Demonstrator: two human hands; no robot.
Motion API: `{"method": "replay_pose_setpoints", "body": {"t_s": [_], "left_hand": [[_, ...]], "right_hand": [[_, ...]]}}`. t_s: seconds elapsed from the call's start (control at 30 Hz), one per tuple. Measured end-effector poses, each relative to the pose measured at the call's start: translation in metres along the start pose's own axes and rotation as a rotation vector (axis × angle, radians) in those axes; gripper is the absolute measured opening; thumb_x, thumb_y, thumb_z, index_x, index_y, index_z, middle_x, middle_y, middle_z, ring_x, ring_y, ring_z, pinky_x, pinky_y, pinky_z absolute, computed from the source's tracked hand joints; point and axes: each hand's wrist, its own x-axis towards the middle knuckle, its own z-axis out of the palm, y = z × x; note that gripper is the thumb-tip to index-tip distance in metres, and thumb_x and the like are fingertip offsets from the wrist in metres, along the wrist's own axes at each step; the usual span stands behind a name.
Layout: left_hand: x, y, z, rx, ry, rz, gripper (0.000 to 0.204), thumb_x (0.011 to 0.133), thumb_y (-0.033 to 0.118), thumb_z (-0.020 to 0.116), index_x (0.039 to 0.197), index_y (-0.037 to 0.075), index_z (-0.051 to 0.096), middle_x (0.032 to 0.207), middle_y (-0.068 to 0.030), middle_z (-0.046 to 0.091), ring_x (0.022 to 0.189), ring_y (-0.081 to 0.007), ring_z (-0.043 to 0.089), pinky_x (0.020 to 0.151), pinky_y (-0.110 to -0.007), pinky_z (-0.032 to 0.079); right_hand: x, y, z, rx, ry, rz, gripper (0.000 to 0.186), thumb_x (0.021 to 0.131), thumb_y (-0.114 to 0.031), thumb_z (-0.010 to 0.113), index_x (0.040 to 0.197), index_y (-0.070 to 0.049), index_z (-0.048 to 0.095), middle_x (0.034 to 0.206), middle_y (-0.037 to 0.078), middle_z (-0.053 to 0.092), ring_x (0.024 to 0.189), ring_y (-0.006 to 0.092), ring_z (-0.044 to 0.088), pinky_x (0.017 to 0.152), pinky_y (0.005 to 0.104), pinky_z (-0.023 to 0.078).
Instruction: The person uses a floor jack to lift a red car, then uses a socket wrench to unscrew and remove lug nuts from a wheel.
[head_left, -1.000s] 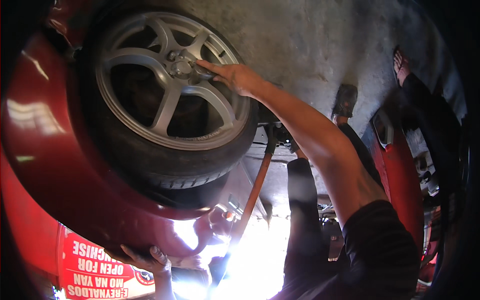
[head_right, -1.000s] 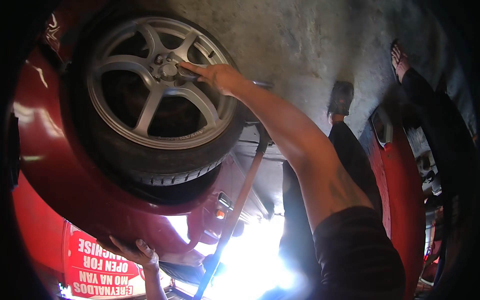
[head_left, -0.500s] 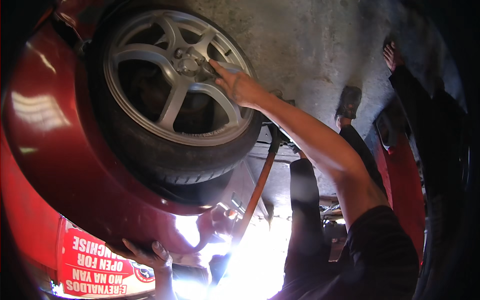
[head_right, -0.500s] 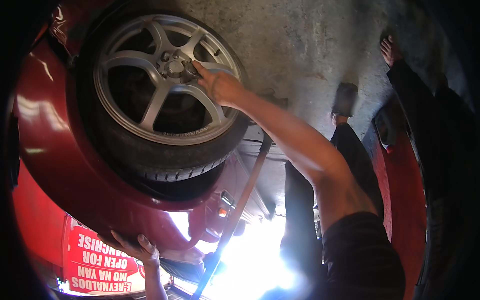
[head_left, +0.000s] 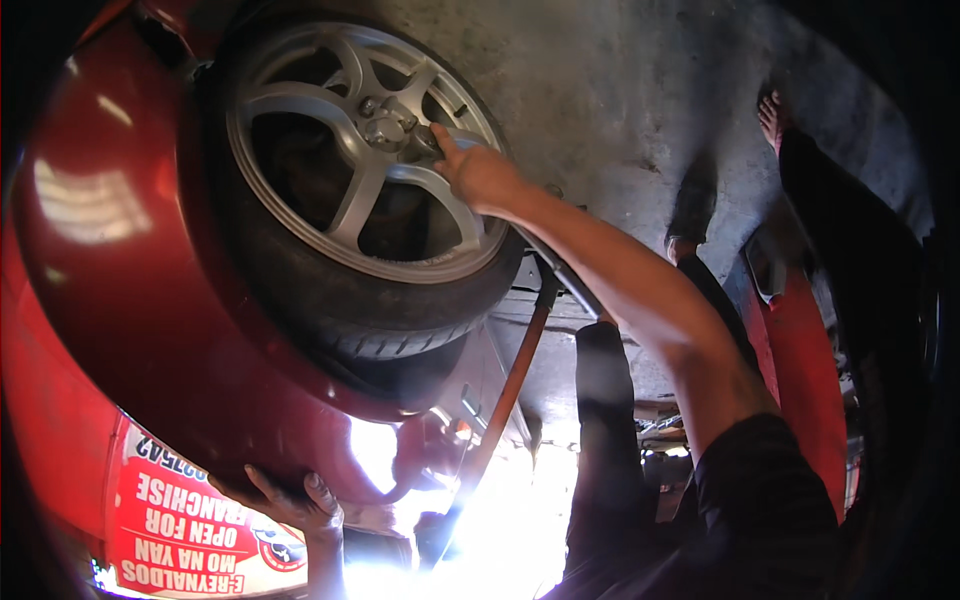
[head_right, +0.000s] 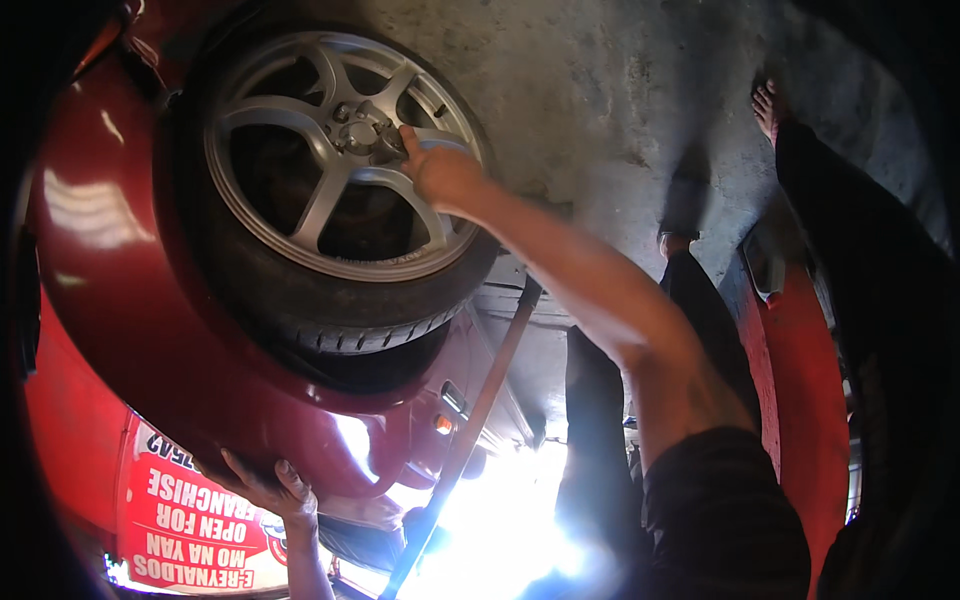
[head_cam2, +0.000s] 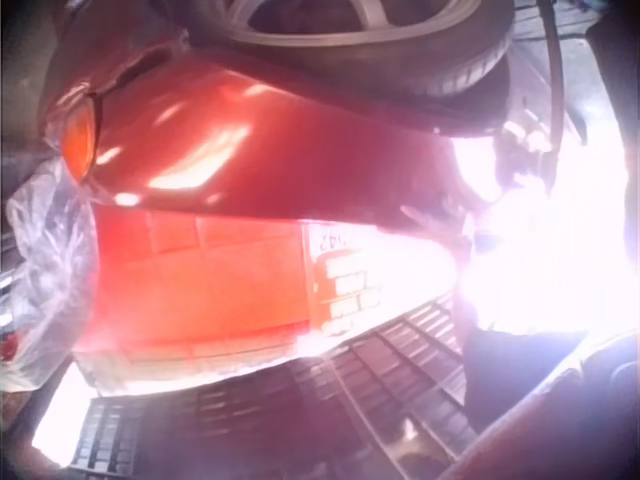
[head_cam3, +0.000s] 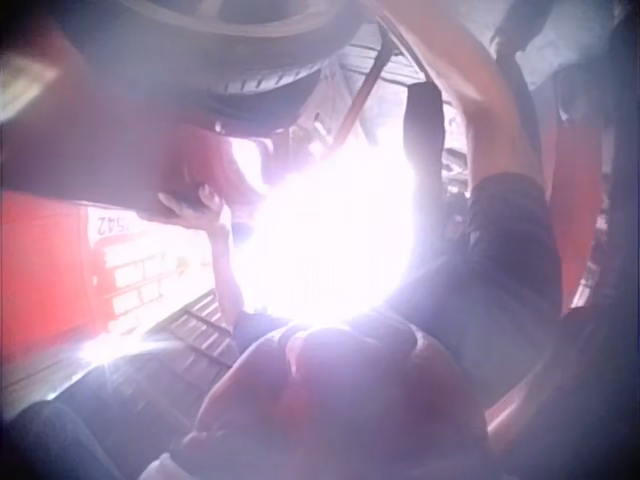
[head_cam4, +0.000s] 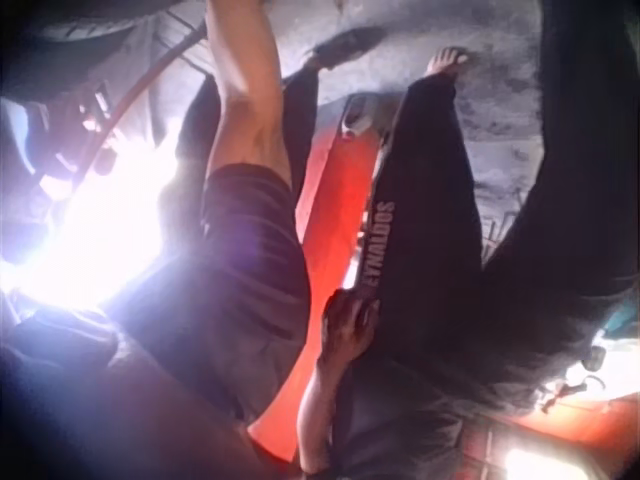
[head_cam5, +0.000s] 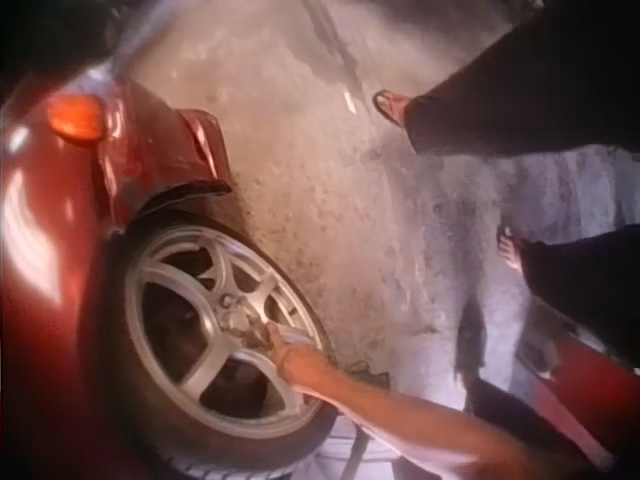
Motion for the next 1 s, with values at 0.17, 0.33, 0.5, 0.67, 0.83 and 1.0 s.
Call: {"method": "replay_pose_setpoints", "body": {"t_s": [0.17,0.33,0.5,0.67,0.83,1.0], "left_hand": [[0.002,-0.003,0.000,0.018,-0.036,0.016,0.076,0.100,0.066,0.036,0.157,0.016,0.036,0.163,-0.0271,0.022,0.150,-0.0496,0.024,0.107,-0.067,0.044],[-0.009,-0.006,0.004,0.014,-0.034,-0.027,0.080,0.098,0.070,0.031,0.156,0.016,0.037,0.163,-0.0257,0.024,0.149,-0.0473,0.027,0.111,-0.062,0.042],[-0.003,-0.002,0.004,-0.026,-0.018,-0.026,0.078,0.099,0.068,0.036,0.157,0.016,0.037,0.163,-0.0268,0.021,0.149,-0.0498,0.026,0.105,-0.067,0.046],[-0.004,-0.005,0.008,-0.035,0.008,-0.032,0.078,0.099,0.068,0.036,0.156,0.015,0.039,0.163,-0.0261,0.021,0.149,-0.0484,0.025,0.106,-0.067,0.045],[-0.003,-0.005,0.003,0.042,-0.002,-0.018,0.080,0.097,0.070,0.037,0.154,0.015,0.041,0.164,-0.0247,0.022,0.149,-0.0480,0.027,0.107,-0.064,0.045],[-0.003,-0.005,0.003,0.004,-0.010,-0.007,0.076,0.100,0.067,0.037,0.157,0.017,0.037,0.163,-0.0270,0.021,0.150,-0.0478,0.025,0.107,-0.068,0.042]], "right_hand": [[0.023,0.023,-0.004,0.031,-0.016,-0.117,0.067,0.106,-0.045,0.048,0.159,-0.012,0.026,0.098,0.028,0.070,0.096,0.0443,0.069,0.083,0.0520,0.054],[0.022,0.001,-0.018,-0.015,-0.070,-0.073,0.073,0.100,-0.058,0.051,0.146,-0.003,0.040,0.101,0.029,0.070,0.102,0.0436,0.069,0.089,0.0515,0.053],[0.024,-0.014,-0.018,0.005,-0.043,0.040,0.077,0.094,-0.069,0.054,0.127,0.001,0.054,0.104,0.025,0.072,0.104,0.0405,0.070,0.091,0.0493,0.053],[0.032,0.002,-0.001,0.209,0.149,0.047,0.069,0.091,-0.061,0.061,0.120,0.002,0.059,0.101,0.025,0.072,0.101,0.0404,0.070,0.091,0.0477,0.053],[0.040,0.049,-0.021,0.374,0.253,0.062,0.057,0.090,-0.052,0.064,0.112,0.000,0.064,0.101,0.022,0.072,0.097,0.0361,0.070,0.085,0.0446,0.053],[0.013,0.064,-0.045,0.413,0.205,0.047,0.062,0.088,-0.057,0.065,0.110,0.001,0.064,0.101,0.023,0.071,0.096,0.0367,0.070,0.084,0.0462,0.051]]}}
